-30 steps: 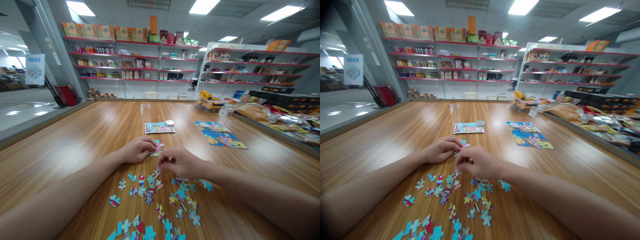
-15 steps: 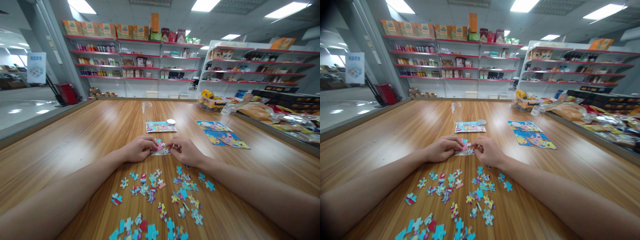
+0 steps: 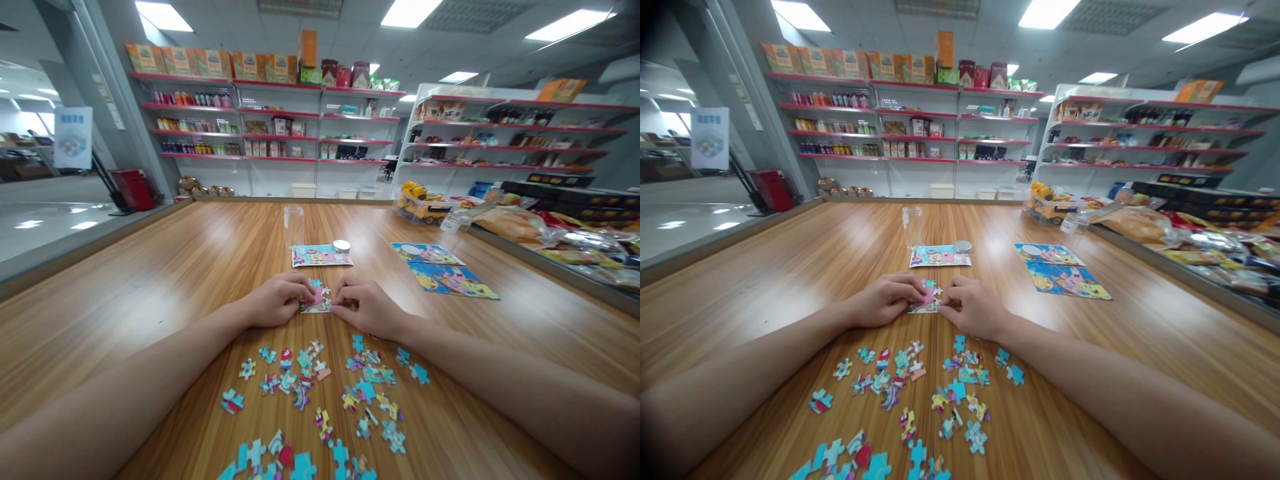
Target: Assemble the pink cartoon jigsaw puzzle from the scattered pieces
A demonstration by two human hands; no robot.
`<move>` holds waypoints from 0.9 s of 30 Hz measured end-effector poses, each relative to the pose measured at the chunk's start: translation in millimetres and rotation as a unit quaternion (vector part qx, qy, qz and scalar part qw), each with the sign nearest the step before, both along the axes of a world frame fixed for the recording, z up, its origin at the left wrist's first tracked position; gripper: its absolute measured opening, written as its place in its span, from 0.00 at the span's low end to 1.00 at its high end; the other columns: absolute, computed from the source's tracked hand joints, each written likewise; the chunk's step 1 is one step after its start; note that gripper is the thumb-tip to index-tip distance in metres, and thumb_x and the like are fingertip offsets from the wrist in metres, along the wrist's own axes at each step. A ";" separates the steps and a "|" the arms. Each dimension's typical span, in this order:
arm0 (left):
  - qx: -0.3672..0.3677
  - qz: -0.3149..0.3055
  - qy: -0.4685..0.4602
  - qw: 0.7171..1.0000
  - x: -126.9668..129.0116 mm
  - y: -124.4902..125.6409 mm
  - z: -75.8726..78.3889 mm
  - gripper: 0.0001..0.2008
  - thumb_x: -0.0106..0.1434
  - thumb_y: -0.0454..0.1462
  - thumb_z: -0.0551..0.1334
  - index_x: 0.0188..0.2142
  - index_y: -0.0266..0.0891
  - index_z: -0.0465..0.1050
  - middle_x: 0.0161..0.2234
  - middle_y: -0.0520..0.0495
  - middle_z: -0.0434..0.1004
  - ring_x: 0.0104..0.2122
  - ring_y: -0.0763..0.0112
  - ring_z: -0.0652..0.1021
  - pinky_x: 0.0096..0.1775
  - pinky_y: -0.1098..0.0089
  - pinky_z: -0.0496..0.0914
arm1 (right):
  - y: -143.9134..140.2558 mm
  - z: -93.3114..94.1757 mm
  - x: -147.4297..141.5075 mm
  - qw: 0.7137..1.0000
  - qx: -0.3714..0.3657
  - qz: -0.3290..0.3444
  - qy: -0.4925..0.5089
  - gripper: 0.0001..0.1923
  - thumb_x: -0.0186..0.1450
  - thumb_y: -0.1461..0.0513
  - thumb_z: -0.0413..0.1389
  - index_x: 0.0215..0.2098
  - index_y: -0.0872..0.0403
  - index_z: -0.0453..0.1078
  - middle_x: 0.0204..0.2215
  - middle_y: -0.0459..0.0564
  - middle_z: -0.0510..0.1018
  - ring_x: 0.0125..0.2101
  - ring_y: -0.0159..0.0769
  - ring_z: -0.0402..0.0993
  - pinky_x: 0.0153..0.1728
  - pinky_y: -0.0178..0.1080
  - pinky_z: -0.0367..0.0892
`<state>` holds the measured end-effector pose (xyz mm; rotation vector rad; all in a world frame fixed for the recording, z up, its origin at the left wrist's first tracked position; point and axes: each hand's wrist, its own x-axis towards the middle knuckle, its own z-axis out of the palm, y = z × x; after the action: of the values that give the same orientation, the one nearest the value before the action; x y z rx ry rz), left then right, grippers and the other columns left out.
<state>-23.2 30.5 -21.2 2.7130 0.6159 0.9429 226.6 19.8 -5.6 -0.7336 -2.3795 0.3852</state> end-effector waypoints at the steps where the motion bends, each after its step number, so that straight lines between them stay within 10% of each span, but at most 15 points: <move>1: 0.000 -0.001 0.000 1.000 0.0 0.0 0.0 0.18 0.57 0.22 0.54 0.40 0.37 0.78 0.41 0.43 0.76 0.44 0.64 0.76 0.47 0.62 0.72 | -0.4 0.3 0.4 1.000 0.003 0.005 -0.002 0.03 0.62 0.68 0.60 0.29 0.59 0.75 0.31 0.50 0.73 0.30 0.33 0.70 0.31 0.36 0.65; 27: 0.011 -0.011 -0.005 1.000 1.9 -1.4 2.2 0.19 0.58 0.22 0.54 0.39 0.38 0.79 0.40 0.43 0.78 0.42 0.64 0.77 0.47 0.61 0.73 | -5.5 2.5 -1.4 0.996 0.074 -0.006 -0.041 0.09 0.67 0.65 0.55 0.39 0.57 0.77 0.38 0.56 0.74 0.39 0.40 0.72 0.42 0.43 0.69</move>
<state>-21.3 29.2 -19.0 2.7273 0.5755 0.9630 225.2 14.3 -3.2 -0.7083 -2.4484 0.1751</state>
